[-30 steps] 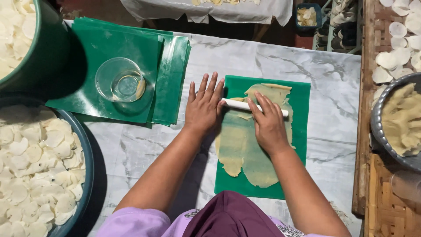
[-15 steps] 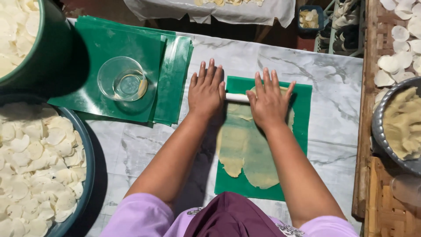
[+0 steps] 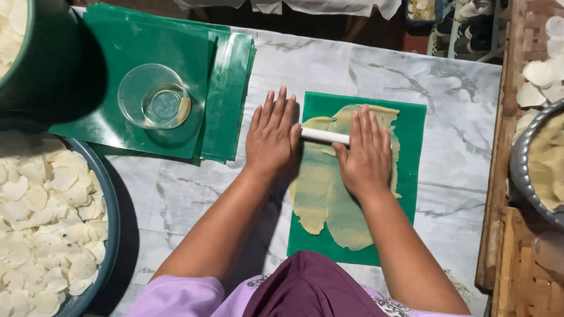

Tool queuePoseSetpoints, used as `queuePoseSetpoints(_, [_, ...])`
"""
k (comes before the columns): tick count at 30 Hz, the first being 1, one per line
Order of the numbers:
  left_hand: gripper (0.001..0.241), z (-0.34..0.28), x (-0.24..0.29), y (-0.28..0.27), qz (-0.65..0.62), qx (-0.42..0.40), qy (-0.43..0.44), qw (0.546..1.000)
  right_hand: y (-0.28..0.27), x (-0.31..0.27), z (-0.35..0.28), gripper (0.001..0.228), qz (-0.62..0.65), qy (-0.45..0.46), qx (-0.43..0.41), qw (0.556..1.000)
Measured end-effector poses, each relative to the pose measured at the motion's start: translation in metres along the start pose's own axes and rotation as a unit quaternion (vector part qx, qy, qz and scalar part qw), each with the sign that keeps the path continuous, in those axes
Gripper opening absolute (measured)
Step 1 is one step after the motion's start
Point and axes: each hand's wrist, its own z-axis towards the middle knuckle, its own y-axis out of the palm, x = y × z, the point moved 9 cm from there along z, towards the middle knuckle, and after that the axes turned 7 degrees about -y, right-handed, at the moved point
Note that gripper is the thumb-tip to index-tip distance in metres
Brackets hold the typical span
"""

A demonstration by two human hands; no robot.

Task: Flattening and rolling out pieces of dough using a small rolling pin on a plastic sheet.

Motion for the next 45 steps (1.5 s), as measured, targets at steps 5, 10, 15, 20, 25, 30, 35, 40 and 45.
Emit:
queuePoseSetpoints(5, [0.063, 0.086, -0.011, 0.031, 0.024, 0.002, -0.036, 0.999, 0.011, 0.033, 0.073, 0.073, -0.016, 0.024, -0.008, 1.0])
queuePoseSetpoints(10, [0.069, 0.097, -0.025, 0.031, -0.016, 0.011, -0.032, 0.999, -0.002, 0.047, 0.079, 0.083, 0.063, 0.069, -0.074, 0.993])
queuePoseSetpoints(15, [0.047, 0.036, -0.034, 0.018, -0.089, 0.099, 0.169, 0.977, 0.017, 0.066, 0.019, 0.036, 0.091, -0.082, -0.014, 0.992])
queuePoseSetpoints(20, [0.032, 0.011, -0.012, -0.008, -0.07, 0.153, 0.187, 0.968, -0.027, 0.053, 0.002, 0.03, 0.036, -0.105, 0.039, 0.993])
queuePoseSetpoints(25, [0.033, -0.019, -0.006, -0.001, -0.103, 0.124, 0.177, 0.971, -0.019, 0.046, -0.024, 0.035, 0.055, -0.11, 0.01, 0.992])
queuePoseSetpoints(30, [0.069, 0.016, 0.009, -0.023, -0.019, 0.156, 0.037, 0.987, -0.044, 0.044, 0.023, 0.059, 0.051, -0.001, 0.091, 0.995])
queuePoseSetpoints(35, [0.068, -0.001, 0.009, -0.001, 0.007, -0.078, -0.047, 0.996, -0.01, 0.034, 0.006, 0.062, 0.042, 0.071, -0.069, 0.994])
queuePoseSetpoints(40, [0.064, -0.05, 0.006, 0.015, 0.015, -0.04, -0.006, 0.999, -0.018, 0.011, -0.044, 0.054, -0.016, 0.029, -0.016, 0.999])
queuePoseSetpoints(45, [0.067, -0.103, 0.004, 0.026, 0.024, -0.07, -0.009, 0.997, -0.019, 0.002, -0.094, 0.069, 0.019, 0.026, -0.017, 0.999])
